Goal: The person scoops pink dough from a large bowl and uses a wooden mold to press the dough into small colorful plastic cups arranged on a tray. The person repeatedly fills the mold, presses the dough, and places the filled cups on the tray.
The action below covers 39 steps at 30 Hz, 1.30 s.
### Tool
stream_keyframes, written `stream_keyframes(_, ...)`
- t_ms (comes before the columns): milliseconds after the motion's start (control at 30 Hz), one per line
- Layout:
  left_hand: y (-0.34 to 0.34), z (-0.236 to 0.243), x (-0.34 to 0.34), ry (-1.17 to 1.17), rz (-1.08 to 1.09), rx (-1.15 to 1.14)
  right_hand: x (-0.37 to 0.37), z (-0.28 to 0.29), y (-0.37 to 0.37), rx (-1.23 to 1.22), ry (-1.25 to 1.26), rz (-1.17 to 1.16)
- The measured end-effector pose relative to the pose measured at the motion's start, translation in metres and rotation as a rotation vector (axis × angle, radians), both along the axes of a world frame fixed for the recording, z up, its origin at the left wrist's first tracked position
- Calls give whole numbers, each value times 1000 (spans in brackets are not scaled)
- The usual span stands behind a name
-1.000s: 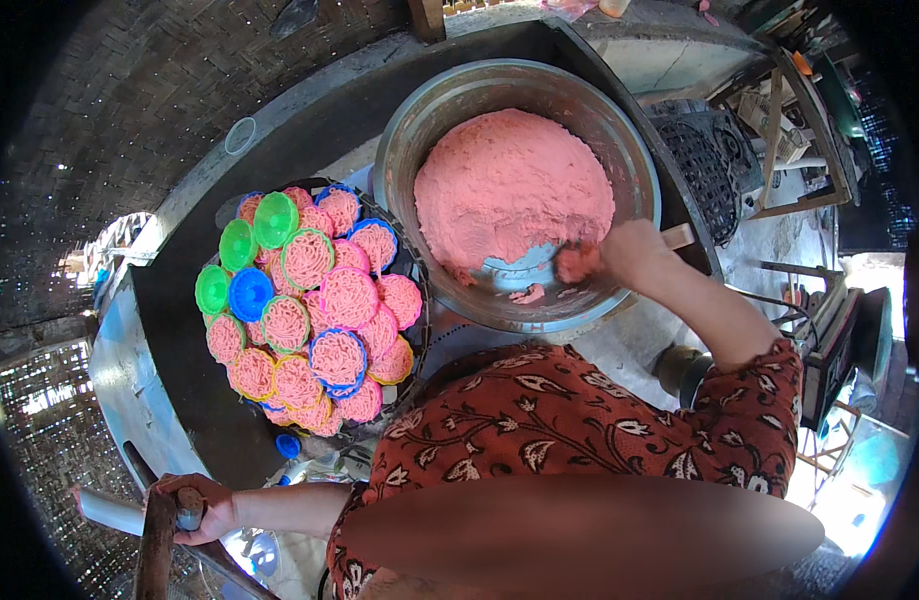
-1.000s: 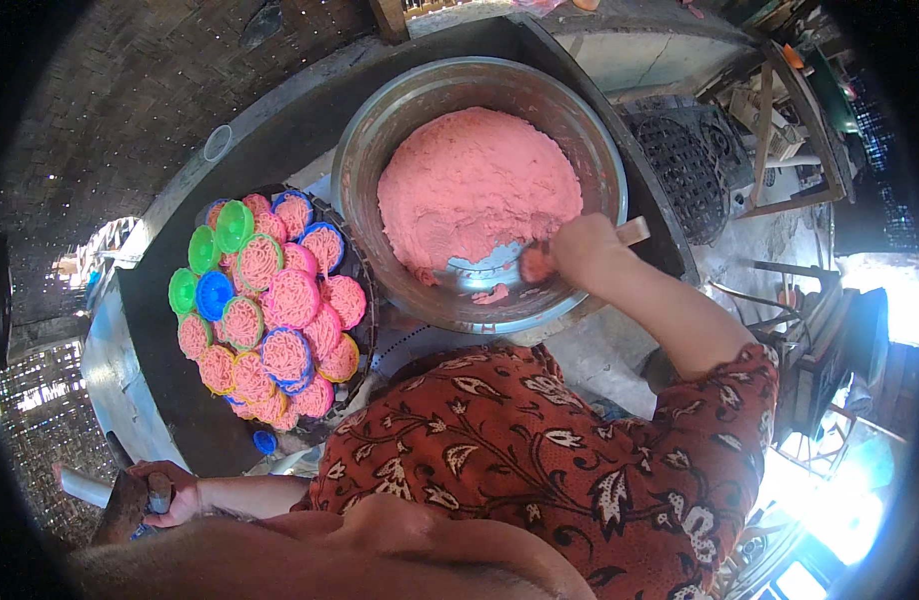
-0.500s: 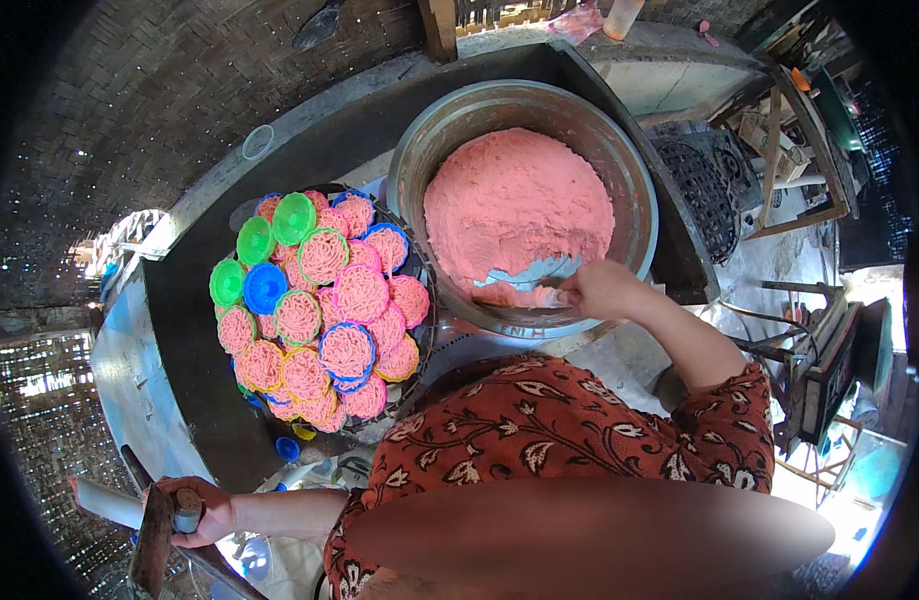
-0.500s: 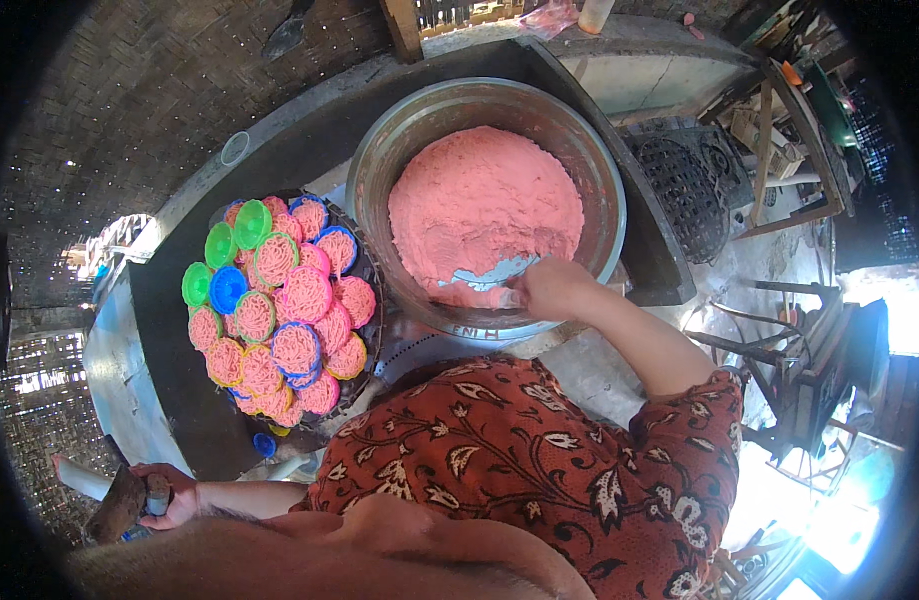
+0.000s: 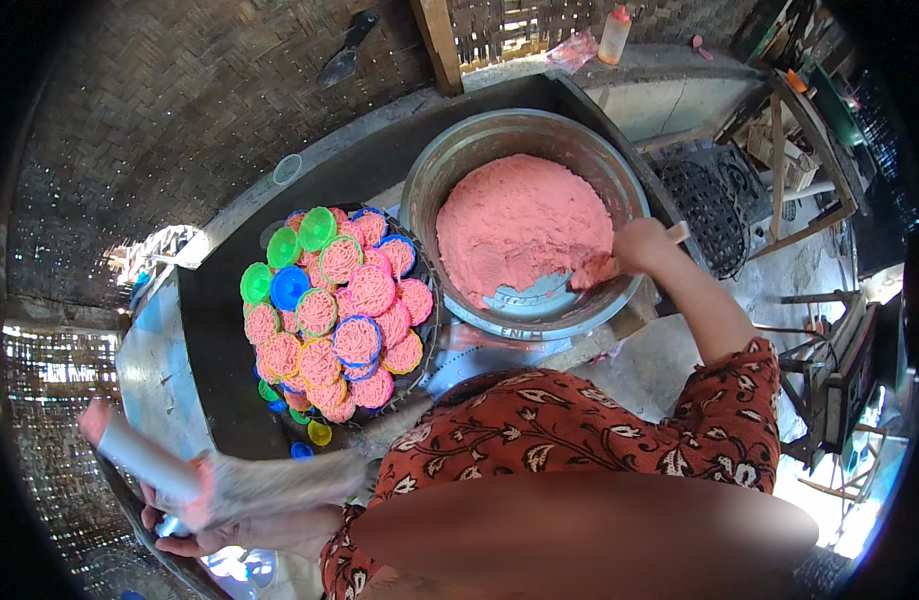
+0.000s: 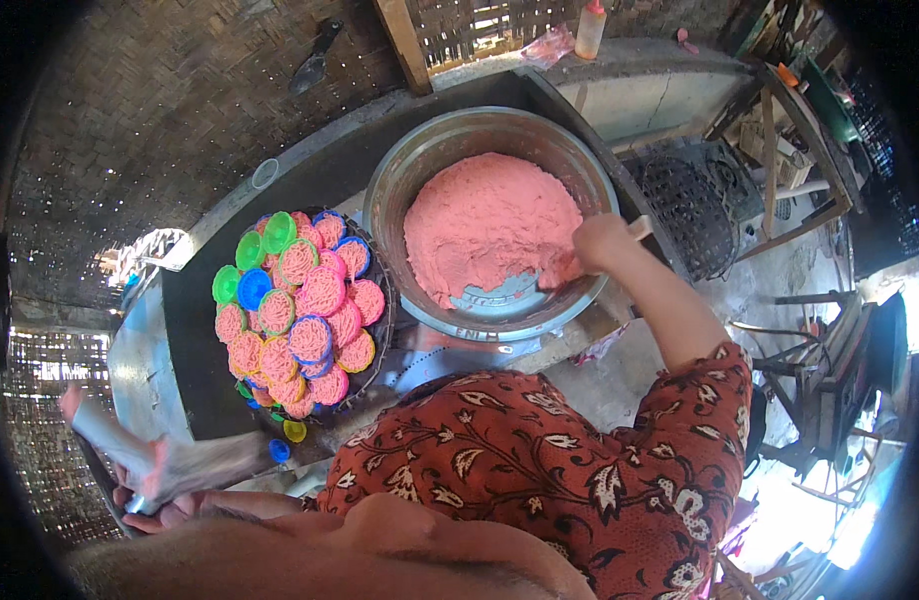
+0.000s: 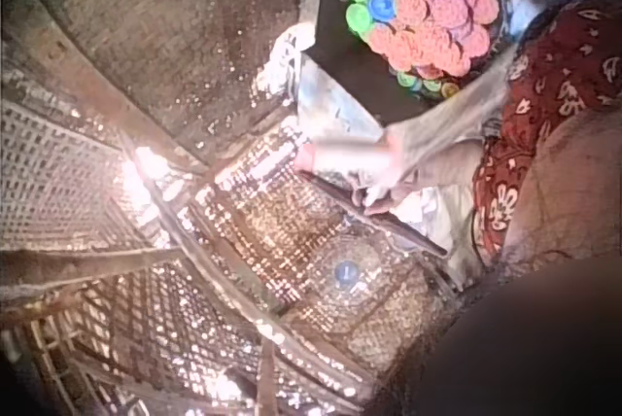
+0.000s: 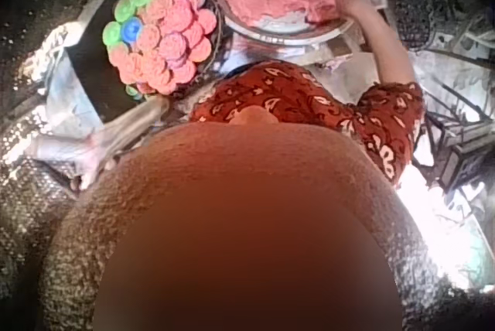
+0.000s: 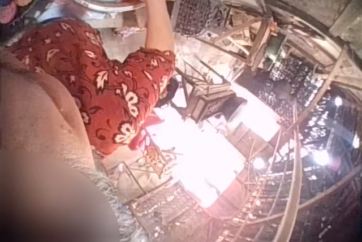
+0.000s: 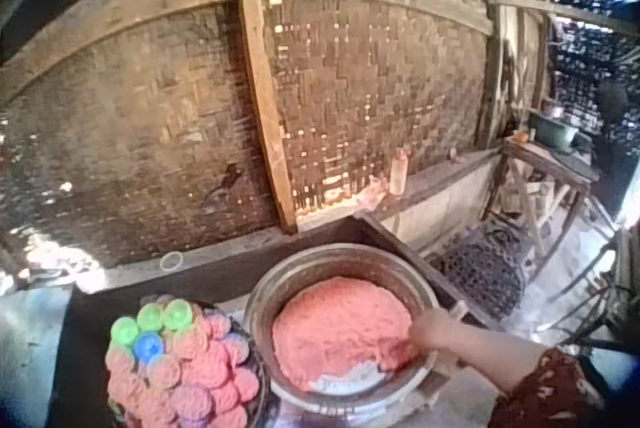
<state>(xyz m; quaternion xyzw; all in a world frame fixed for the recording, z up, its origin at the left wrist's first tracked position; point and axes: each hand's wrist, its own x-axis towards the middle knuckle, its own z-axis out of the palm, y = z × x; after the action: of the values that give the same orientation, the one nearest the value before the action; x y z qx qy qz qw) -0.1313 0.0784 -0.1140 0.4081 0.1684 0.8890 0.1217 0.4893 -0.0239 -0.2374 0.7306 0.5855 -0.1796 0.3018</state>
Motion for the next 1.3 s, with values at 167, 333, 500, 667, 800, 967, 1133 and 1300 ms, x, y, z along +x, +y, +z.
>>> stream_keyframes(167, -39, 32, 92, 256, -796, -260, 26, 79, -28, 276, 616, -72)
stream_keyframes(333, -27, 46, 190, 657, -1321, -342, 7, 121, -49, 328, 1336, -322)
stream_keyframes(500, -13, 14, 278, 1439, -686, -365, 0, 147, -51, 281, 1520, -20)
stream_keyframes(667, -23, 17, 302, 1627, -502, -193, -30, 200, -53, 649, 1041, 375)
stream_keyframes(800, -20, 10, 301, 1625, -414, -320, -88, 253, -57, 1072, 234, 768)
stream_keyframes(967, -11, 18, 308, 1642, -385, -294, -163, 235, -59, 1145, -267, 955)
stream_keyframes(1133, -4, 14, 302, 1644, -499, -434, -168, 201, -39, 1382, -621, 1366)
stream_keyframes(1300, 12, 6, 299, 1669, -488, -382, -135, 233, -68, 1406, -347, 1178)
